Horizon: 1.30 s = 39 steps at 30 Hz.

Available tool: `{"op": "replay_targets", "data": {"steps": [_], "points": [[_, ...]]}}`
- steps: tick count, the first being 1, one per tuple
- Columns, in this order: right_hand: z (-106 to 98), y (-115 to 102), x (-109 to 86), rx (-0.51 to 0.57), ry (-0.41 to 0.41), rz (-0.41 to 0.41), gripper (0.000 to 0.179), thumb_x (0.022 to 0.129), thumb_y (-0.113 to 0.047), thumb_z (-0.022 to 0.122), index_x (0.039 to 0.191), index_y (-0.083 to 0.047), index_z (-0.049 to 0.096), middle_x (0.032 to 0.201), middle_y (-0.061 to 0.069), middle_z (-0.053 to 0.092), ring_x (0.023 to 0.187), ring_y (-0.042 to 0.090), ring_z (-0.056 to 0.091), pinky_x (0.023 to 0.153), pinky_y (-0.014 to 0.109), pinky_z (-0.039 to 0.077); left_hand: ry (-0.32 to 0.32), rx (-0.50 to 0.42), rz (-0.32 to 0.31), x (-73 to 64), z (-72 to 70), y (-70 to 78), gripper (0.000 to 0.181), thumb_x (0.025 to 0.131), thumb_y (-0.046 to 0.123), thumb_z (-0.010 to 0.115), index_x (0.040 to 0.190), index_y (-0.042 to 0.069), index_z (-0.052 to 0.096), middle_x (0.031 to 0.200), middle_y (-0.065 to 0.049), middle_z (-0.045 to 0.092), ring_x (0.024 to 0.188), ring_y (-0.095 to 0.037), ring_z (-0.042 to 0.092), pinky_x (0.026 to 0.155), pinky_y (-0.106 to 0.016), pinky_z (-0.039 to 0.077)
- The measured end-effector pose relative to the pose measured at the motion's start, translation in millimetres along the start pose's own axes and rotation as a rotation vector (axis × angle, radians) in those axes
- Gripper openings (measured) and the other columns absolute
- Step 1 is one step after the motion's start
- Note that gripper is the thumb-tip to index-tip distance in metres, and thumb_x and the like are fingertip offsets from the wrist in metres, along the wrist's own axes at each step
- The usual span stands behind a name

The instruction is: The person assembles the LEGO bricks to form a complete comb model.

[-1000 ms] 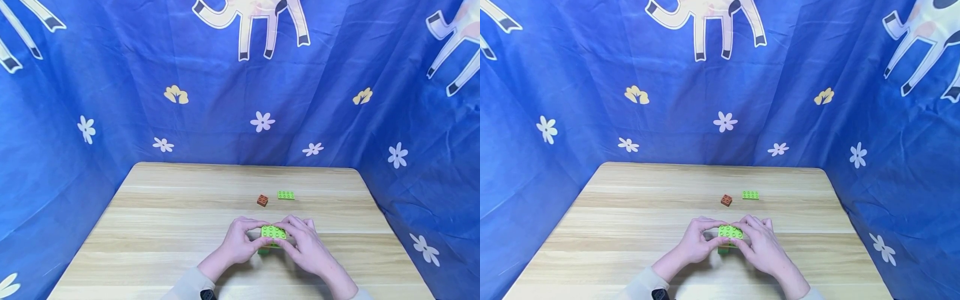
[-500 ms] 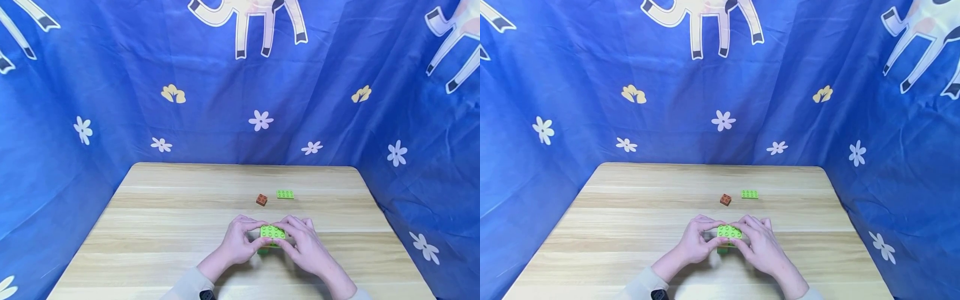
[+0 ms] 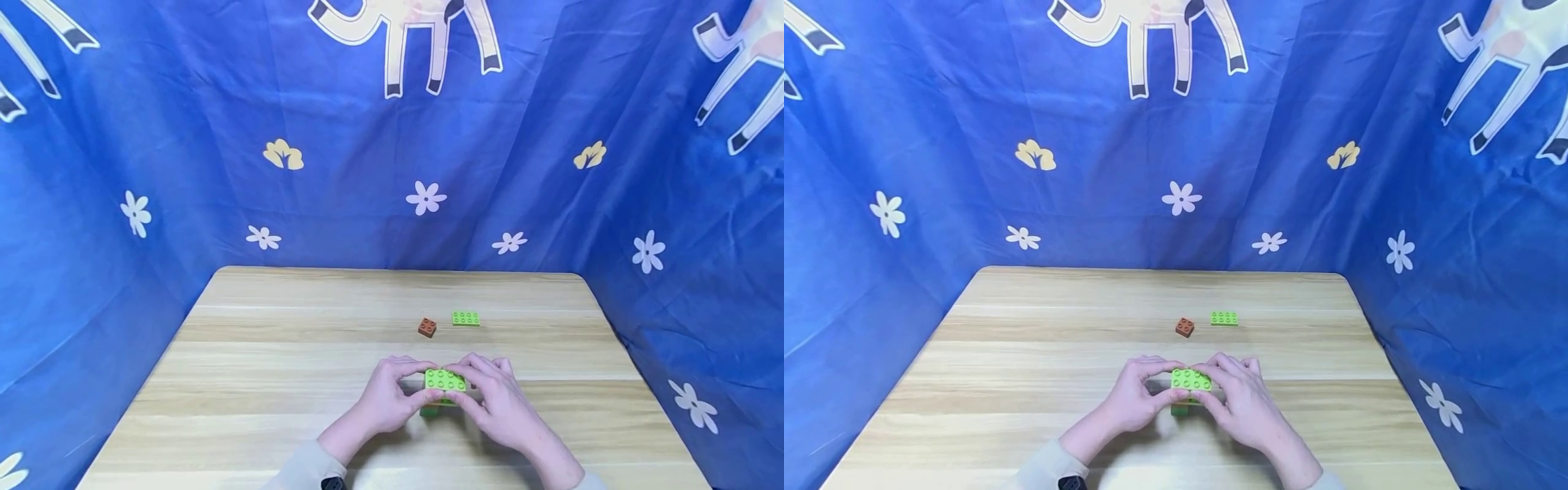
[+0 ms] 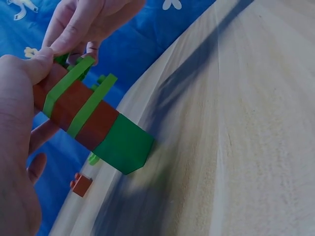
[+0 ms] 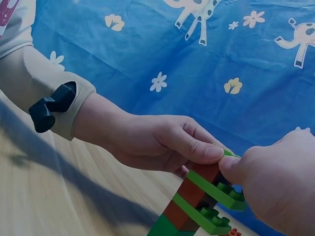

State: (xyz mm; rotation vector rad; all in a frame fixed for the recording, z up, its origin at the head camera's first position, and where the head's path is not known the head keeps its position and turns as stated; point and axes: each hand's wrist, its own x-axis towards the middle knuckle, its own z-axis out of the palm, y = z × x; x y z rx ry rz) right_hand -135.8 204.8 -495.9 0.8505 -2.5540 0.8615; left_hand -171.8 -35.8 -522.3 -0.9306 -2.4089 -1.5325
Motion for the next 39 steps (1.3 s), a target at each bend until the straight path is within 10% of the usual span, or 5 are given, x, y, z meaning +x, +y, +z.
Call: {"op": "replay_targets", "data": {"steps": [39], "points": [[-4.2,-1.9,1.4,-0.041,-0.045,0.011,0.04,0.103,-0.042,0.07,0.135,-0.019,0.072,0.114,-0.025,0.059,0.078,-0.006,0.045,0.086,0.035,0.029,-0.138,-0.015,-0.019,15.4,-41.1,-3.8,0.038,0.091,0.04,0.085,0.124,0.024,0.078,0.123,0.015,0.073,0.121,-0.013,0.066,0.108,-0.046,0.049]]}}
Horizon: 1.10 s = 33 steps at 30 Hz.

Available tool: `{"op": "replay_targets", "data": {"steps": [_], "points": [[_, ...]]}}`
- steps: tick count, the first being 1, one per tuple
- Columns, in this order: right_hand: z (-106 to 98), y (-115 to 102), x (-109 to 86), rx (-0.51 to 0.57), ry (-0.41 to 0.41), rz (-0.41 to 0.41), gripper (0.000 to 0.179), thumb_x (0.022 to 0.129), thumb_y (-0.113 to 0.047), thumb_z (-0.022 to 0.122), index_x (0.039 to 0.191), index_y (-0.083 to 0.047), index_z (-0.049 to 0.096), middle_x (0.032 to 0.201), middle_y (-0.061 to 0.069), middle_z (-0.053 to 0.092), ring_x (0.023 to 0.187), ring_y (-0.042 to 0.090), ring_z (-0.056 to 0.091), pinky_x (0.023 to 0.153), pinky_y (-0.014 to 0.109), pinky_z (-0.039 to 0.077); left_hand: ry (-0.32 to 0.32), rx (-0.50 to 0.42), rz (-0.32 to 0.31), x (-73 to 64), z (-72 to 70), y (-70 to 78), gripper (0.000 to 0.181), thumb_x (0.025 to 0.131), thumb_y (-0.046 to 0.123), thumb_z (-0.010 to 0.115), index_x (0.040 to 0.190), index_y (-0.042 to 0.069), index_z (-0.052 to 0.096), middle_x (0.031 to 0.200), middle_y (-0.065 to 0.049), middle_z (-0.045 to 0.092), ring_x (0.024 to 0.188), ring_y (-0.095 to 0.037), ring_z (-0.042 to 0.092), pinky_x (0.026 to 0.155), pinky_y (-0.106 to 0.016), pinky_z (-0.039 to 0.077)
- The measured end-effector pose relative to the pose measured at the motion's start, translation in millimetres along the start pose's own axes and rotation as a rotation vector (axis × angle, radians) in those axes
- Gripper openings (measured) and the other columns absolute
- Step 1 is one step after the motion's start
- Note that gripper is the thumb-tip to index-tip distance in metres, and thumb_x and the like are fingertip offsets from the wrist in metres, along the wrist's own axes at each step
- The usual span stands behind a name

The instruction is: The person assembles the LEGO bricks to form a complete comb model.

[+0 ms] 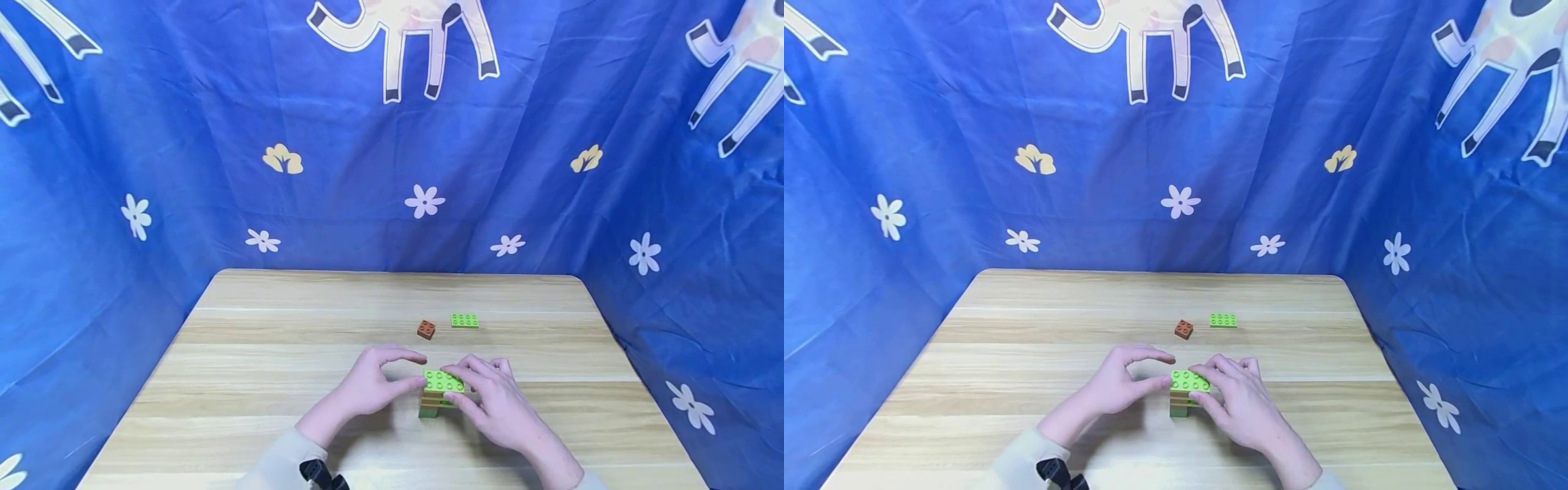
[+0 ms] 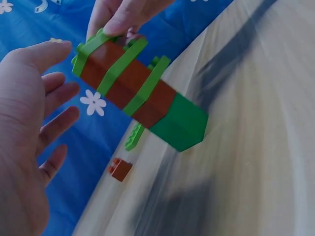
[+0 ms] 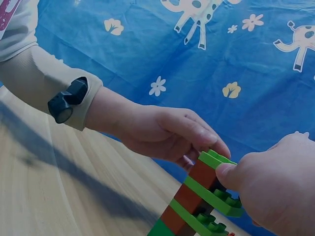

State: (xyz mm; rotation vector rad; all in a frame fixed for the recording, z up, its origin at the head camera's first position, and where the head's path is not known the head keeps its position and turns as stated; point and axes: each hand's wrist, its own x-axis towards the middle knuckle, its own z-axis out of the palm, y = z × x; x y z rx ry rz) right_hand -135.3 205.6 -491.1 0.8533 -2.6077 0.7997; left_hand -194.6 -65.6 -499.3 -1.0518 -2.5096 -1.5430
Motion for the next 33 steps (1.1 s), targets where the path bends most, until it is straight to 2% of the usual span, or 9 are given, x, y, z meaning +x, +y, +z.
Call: {"op": "replay_targets", "data": {"steps": [6,11,22,33], "points": [[-0.2,0.3,0.1,-0.003,0.0,-0.007,0.039,0.102,-0.041,0.07,0.135,-0.02,0.072,0.115,-0.025,0.059,0.082,-0.006,0.048,0.087,0.035,0.029,-0.016,0.05,-0.074,8.5,-6.4,-12.1,0.052,0.092,0.041,0.083,0.138,0.021,0.07,0.139,0.003,0.067,0.133,-0.02,0.058,0.113,-0.052,0.042],[-0.3,-0.2,0.4,-0.013,-0.004,-0.003,0.038,0.102,-0.042,0.071,0.136,-0.024,0.071,0.115,-0.025,0.06,0.082,-0.006,0.048,0.087,0.035,0.029,-0.042,0.087,-0.118,14.3,-9.3,-21.7,0.054,0.095,0.041,0.08,0.144,0.021,0.065,0.145,0.002,0.063,0.139,-0.024,0.053,0.115,-0.054,0.04],[-1.2,-1.5,0.9,-0.029,-0.008,-0.011,0.039,0.102,-0.042,0.071,0.136,-0.023,0.071,0.114,-0.024,0.06,0.082,-0.006,0.048,0.087,0.035,0.03,-0.064,0.163,-0.11,36.0,-6.7,-45.8,0.056,0.097,0.029,0.079,0.146,0.009,0.062,0.145,-0.004,0.063,0.139,-0.028,0.052,0.117,-0.051,0.038],[-1.7,-1.9,1.4,-0.041,-0.005,-0.014,0.039,0.102,-0.042,0.071,0.136,-0.023,0.071,0.115,-0.024,0.061,0.086,-0.005,0.052,0.088,0.036,0.031,-0.076,0.207,-0.156,54.5,-1.3,-67.0,0.058,0.098,0.033,0.078,0.148,0.012,0.06,0.146,-0.007,0.062,0.138,-0.028,0.054,0.117,-0.047,0.039]]}}
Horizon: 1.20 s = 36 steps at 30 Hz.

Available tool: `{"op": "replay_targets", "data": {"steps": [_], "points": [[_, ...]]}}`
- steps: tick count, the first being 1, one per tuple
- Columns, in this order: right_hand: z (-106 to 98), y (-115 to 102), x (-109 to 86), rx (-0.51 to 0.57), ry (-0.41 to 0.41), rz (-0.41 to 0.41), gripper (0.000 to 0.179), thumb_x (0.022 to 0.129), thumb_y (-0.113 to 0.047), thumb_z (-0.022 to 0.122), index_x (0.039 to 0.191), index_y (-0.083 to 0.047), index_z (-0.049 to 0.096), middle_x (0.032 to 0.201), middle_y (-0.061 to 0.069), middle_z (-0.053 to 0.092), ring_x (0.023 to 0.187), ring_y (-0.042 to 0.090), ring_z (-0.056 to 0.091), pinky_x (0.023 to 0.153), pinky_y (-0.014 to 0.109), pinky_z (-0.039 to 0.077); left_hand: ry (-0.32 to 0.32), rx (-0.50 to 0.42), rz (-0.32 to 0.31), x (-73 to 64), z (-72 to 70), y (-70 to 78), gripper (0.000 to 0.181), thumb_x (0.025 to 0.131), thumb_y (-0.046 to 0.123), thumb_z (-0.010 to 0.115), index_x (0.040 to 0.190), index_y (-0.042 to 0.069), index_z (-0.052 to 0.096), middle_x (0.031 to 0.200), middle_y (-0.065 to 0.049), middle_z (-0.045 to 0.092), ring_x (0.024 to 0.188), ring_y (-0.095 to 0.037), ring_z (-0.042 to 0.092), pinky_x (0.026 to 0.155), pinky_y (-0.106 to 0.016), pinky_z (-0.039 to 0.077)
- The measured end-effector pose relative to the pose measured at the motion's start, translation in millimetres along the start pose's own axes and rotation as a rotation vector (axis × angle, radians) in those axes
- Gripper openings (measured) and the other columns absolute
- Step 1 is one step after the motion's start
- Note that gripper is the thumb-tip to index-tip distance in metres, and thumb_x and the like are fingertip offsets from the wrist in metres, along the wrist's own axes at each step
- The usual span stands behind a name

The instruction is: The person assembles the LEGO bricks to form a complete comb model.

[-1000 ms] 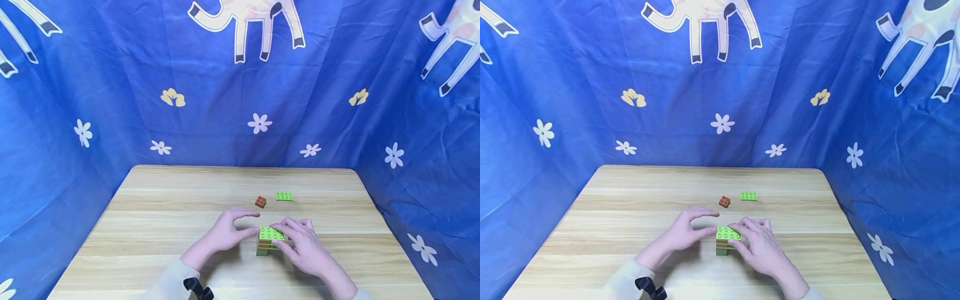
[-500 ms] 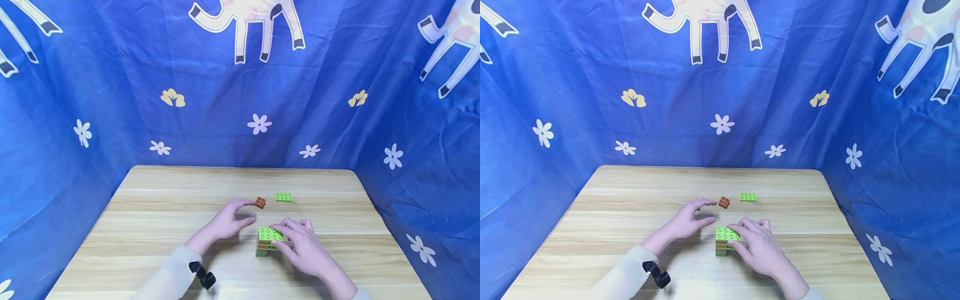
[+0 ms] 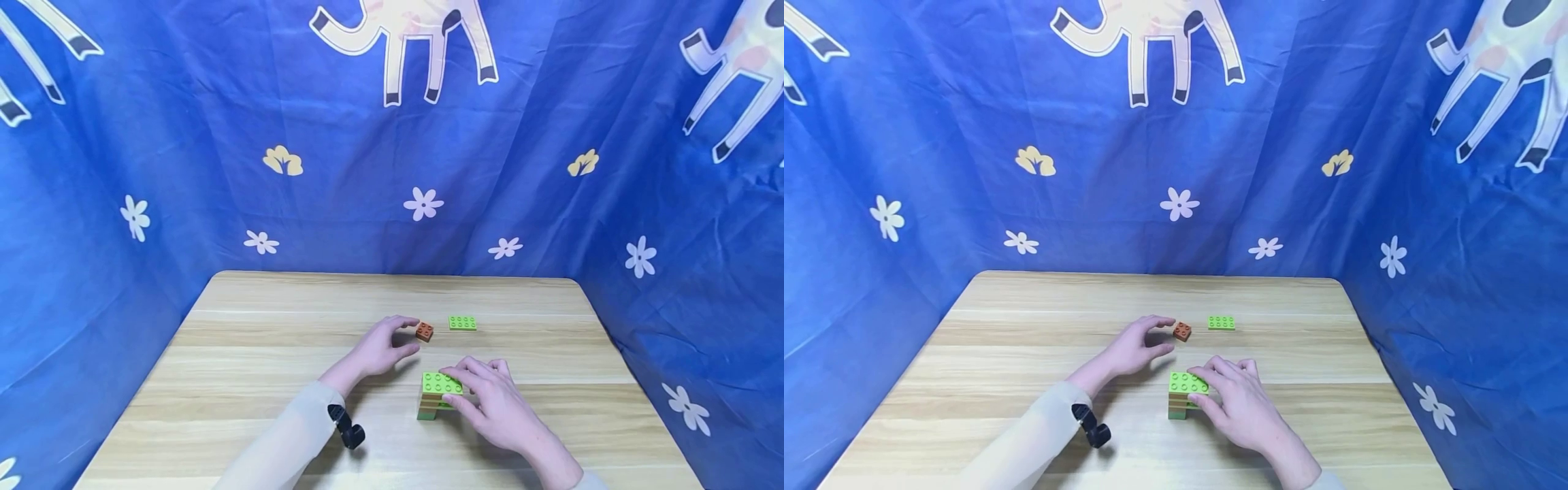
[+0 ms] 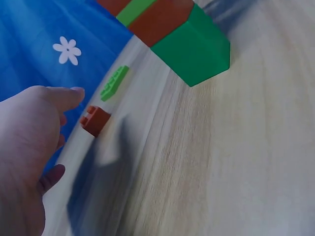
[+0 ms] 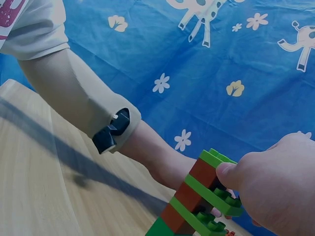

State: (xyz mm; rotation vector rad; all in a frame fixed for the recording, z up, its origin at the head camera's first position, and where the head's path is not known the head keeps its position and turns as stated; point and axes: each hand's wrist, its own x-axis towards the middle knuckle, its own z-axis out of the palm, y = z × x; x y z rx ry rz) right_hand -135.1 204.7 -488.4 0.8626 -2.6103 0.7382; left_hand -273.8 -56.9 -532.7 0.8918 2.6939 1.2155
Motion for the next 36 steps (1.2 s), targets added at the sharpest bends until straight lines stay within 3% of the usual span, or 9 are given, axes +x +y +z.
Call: {"op": "replay_targets", "data": {"steps": [13,21,36], "points": [[2.0,1.3,0.1,-0.002,0.004,-0.007,0.039,0.102,-0.042,0.07,0.136,-0.022,0.071,0.114,-0.024,0.061,0.093,-0.005,0.056,0.088,0.036,0.03,0.023,0.072,0.014,23.8,11.6,-11.6,0.053,0.095,0.024,0.081,0.144,0.009,0.064,0.141,-0.008,0.065,0.135,-0.029,0.054,0.117,-0.048,0.039],[2.4,2.2,-0.8,-0.002,0.01,-0.009,0.038,0.102,-0.042,0.07,0.136,-0.024,0.071,0.114,-0.025,0.06,0.085,-0.006,0.05,0.087,0.035,0.029,-0.009,0.129,0.0,32.1,20.7,-11.4,0.05,0.099,0.024,0.077,0.145,0.011,0.063,0.143,-0.009,0.064,0.134,-0.031,0.055,0.115,-0.05,0.04],[1.6,1.5,-1.2,0.008,0.009,-0.011,0.037,0.103,-0.041,0.07,0.135,-0.024,0.071,0.114,-0.025,0.059,0.08,-0.007,0.046,0.087,0.035,0.029,0.012,0.239,-0.051,33.0,29.5,-8.0,0.046,0.095,0.034,0.082,0.137,0.017,0.07,0.134,-0.002,0.07,0.121,-0.025,0.059,0.105,-0.047,0.044]]}}
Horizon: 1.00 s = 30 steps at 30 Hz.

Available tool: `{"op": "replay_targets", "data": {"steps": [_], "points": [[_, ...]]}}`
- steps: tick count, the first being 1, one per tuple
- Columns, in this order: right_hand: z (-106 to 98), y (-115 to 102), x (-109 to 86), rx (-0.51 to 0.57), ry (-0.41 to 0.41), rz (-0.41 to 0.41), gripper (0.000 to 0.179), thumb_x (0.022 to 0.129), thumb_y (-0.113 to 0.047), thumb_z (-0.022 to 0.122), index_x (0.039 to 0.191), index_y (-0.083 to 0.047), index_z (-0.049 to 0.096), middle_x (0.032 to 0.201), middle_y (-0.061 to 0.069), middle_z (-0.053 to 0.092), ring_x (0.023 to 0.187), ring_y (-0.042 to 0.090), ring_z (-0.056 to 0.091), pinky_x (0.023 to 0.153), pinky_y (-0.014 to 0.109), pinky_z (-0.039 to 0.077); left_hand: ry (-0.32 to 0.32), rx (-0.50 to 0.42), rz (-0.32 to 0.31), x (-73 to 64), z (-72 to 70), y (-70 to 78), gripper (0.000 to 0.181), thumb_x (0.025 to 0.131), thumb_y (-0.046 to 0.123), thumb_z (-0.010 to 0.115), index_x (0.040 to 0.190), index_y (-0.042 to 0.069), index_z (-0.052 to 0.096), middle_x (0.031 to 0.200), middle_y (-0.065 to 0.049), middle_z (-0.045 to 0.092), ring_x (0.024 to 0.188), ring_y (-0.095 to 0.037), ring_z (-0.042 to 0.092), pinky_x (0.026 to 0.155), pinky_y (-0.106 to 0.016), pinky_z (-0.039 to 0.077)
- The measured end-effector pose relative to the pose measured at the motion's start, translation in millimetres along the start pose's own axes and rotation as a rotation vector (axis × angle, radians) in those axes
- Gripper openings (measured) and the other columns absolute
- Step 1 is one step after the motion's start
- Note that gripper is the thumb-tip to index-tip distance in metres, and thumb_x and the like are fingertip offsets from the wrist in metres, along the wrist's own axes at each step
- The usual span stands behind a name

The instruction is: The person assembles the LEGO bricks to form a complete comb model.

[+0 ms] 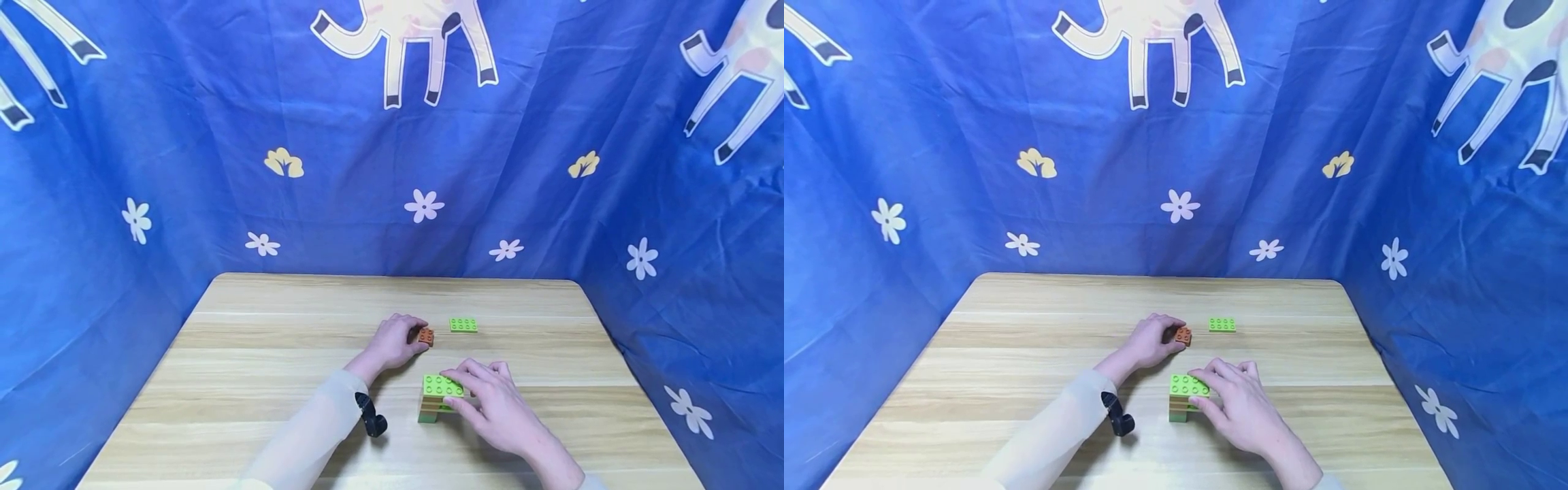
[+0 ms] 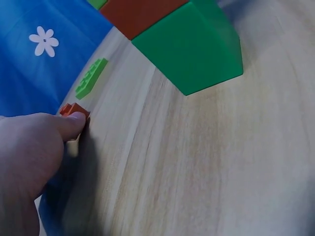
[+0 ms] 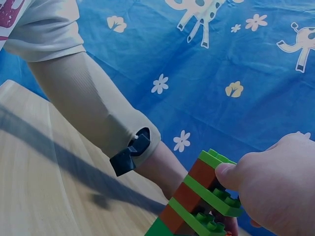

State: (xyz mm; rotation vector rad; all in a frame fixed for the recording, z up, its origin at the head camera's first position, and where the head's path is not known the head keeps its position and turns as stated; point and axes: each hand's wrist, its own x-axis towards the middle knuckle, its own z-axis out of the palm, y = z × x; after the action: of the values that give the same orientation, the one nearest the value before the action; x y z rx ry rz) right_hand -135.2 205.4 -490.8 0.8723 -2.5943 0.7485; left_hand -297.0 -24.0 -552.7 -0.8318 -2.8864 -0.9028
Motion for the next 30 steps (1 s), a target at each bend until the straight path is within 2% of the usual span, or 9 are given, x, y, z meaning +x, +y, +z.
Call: {"op": "replay_targets", "data": {"steps": [7,11,16,21,26,30], "points": [[0.3,-1.1,-0.4,0.001,-0.001,-0.003,0.038,0.102,-0.04,0.072,0.134,-0.02,0.072,0.113,-0.025,0.06,0.082,-0.007,0.049,0.087,0.034,0.03,0.003,0.055,0.004,-2.9,0.1,2.5,0.046,0.092,0.04,0.083,0.131,0.016,0.073,0.123,-0.001,0.071,0.115,-0.024,0.06,0.098,-0.045,0.046],[0.4,-1.2,-0.2,0.0,-0.001,-0.001,0.039,0.101,-0.04,0.072,0.134,-0.019,0.072,0.114,-0.025,0.06,0.083,-0.007,0.049,0.088,0.034,0.03,0.003,0.055,-0.004,-4.0,-0.7,2.3,0.043,0.092,0.041,0.083,0.128,0.017,0.075,0.119,0.0,0.071,0.113,-0.023,0.059,0.097,-0.043,0.046],[-0.6,-1.2,-0.3,0.007,-0.004,0.01,0.039,0.102,-0.041,0.071,0.134,-0.019,0.072,0.113,-0.025,0.06,0.081,-0.007,0.048,0.088,0.035,0.03,0.002,-0.017,-0.023,-4.9,-2.6,1.3,0.043,0.093,0.039,0.082,0.13,0.017,0.074,0.122,0.0,0.071,0.115,-0.023,0.06,0.102,-0.046,0.045],[-0.4,-1.1,-0.3,0.006,-0.008,0.012,0.039,0.102,-0.042,0.07,0.134,-0.019,0.072,0.113,-0.025,0.06,0.081,-0.007,0.047,0.088,0.035,0.029,0.007,-0.075,-0.038,-7.4,-6.8,0.4,0.042,0.095,0.038,0.08,0.131,0.017,0.073,0.119,-0.001,0.073,0.111,-0.024,0.063,0.102,-0.046,0.047],[-0.2,-1.3,0.1,0.001,-0.01,0.01,0.039,0.102,-0.043,0.07,0.134,-0.02,0.072,0.113,-0.025,0.06,0.08,-0.007,0.047,0.088,0.035,0.029,0.009,-0.126,-0.037,-10.7,-16.6,4.2,0.044,0.096,0.037,0.079,0.134,0.016,0.071,0.115,0.0,0.074,0.108,-0.023,0.066,0.101,-0.045,0.05],[-0.8,-1.5,0.5,0.006,-0.014,0.017,0.039,0.102,-0.042,0.07,0.134,-0.02,0.072,0.113,-0.025,0.059,0.079,-0.007,0.046,0.088,0.036,0.03,0.019,-0.162,-0.018,-15.3,-27.1,10.7,0.046,0.097,0.036,0.079,0.138,0.016,0.069,0.123,0.0,0.073,0.116,-0.024,0.065,0.105,-0.046,0.048]]}}
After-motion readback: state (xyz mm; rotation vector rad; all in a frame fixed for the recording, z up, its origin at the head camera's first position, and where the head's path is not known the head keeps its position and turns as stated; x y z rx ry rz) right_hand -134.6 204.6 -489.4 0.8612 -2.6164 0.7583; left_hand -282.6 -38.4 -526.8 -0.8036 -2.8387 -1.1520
